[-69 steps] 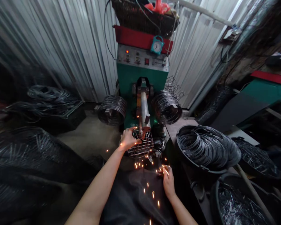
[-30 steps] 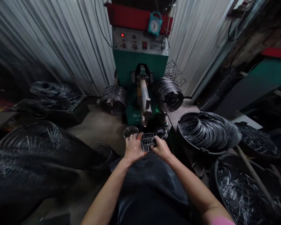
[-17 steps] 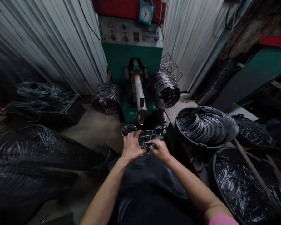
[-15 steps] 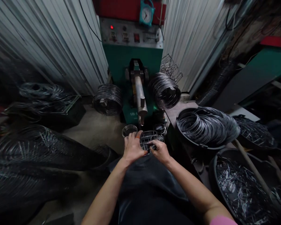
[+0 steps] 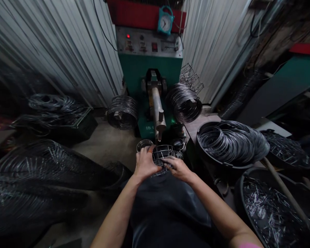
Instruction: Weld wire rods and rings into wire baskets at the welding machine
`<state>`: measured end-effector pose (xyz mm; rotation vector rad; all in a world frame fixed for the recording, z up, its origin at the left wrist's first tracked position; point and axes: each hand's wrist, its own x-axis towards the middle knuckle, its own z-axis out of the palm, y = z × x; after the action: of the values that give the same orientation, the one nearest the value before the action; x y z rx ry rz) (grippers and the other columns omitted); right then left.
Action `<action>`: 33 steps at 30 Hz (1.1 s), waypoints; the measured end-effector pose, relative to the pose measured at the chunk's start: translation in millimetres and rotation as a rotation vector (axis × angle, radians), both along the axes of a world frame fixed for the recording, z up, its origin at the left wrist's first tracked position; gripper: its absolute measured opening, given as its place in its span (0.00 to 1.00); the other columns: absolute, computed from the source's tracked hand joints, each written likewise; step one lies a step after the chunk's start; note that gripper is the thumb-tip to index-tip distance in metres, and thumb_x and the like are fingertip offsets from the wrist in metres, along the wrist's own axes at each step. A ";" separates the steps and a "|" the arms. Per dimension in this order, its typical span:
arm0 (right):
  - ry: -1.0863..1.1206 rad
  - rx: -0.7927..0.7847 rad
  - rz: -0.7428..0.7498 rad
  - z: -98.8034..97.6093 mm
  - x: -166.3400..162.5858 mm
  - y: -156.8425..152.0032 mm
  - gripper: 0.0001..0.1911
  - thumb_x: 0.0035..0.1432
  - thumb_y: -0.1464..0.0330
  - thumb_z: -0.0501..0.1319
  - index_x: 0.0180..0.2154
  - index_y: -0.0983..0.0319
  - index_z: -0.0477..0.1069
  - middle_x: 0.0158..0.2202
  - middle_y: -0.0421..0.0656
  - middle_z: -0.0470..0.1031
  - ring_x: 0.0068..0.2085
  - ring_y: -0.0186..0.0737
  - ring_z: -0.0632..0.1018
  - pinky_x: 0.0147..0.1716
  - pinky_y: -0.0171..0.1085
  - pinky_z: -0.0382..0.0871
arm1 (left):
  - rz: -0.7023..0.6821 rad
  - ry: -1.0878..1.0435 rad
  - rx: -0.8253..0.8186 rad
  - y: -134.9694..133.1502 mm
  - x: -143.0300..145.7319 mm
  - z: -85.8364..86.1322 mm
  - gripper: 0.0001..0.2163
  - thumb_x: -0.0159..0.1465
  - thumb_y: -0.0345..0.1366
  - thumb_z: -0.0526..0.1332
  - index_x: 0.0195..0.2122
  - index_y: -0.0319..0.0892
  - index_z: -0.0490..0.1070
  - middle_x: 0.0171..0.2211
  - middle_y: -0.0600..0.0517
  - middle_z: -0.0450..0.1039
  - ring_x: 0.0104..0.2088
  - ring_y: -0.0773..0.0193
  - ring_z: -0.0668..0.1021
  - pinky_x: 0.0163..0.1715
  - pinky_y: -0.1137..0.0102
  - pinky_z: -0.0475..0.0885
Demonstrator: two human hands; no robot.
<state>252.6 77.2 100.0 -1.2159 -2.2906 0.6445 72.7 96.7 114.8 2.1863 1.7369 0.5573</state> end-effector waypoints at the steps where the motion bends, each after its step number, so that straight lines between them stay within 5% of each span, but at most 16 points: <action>1: -0.050 -0.014 0.004 0.9 -0.4 -0.9 0.19 0.59 0.69 0.54 0.53 0.62 0.66 0.50 0.49 0.71 0.48 0.42 0.75 0.46 0.39 0.69 | 0.001 0.006 -0.003 0.0 -0.1 0.6 0.38 0.40 0.40 0.67 0.54 0.44 0.56 0.51 0.46 0.62 0.51 0.50 0.65 0.50 0.59 0.60; 7: -0.175 -0.087 0.035 -6.6 2.5 -3.3 0.31 0.49 0.79 0.55 0.56 0.59 0.62 0.54 0.46 0.68 0.51 0.41 0.73 0.48 0.37 0.68 | -0.001 0.014 -0.026 -1.8 -0.5 -2.4 0.38 0.41 0.41 0.67 0.55 0.45 0.56 0.50 0.46 0.62 0.51 0.50 0.64 0.49 0.59 0.60; 21: 0.161 -0.142 -0.148 -7.0 -8.1 7.3 0.12 0.47 0.77 0.61 0.34 0.62 0.77 0.32 0.43 0.79 0.35 0.39 0.79 0.35 0.34 0.71 | -0.027 0.030 -0.025 5.5 -2.2 -2.3 0.38 0.41 0.40 0.66 0.55 0.42 0.57 0.49 0.45 0.63 0.50 0.50 0.66 0.49 0.59 0.61; 28: 0.189 0.075 0.011 -13.4 -7.8 7.2 0.10 0.53 0.75 0.58 0.37 0.63 0.74 0.35 0.46 0.77 0.37 0.37 0.78 0.37 0.35 0.72 | -0.047 -0.024 -0.043 10.9 -8.7 -7.9 0.39 0.40 0.41 0.67 0.55 0.43 0.56 0.51 0.46 0.63 0.51 0.50 0.65 0.51 0.58 0.62; 33: 0.109 0.089 0.015 -13.6 -9.6 12.6 0.10 0.54 0.76 0.57 0.38 0.63 0.74 0.36 0.46 0.76 0.38 0.37 0.77 0.38 0.34 0.71 | -0.057 -0.065 -0.032 18.3 -13.2 -13.4 0.39 0.40 0.41 0.67 0.55 0.43 0.56 0.50 0.46 0.63 0.51 0.51 0.66 0.51 0.58 0.62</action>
<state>243.1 89.8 86.4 -1.0959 -2.2157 0.5930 59.5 115.0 101.3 2.1641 1.6336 0.5765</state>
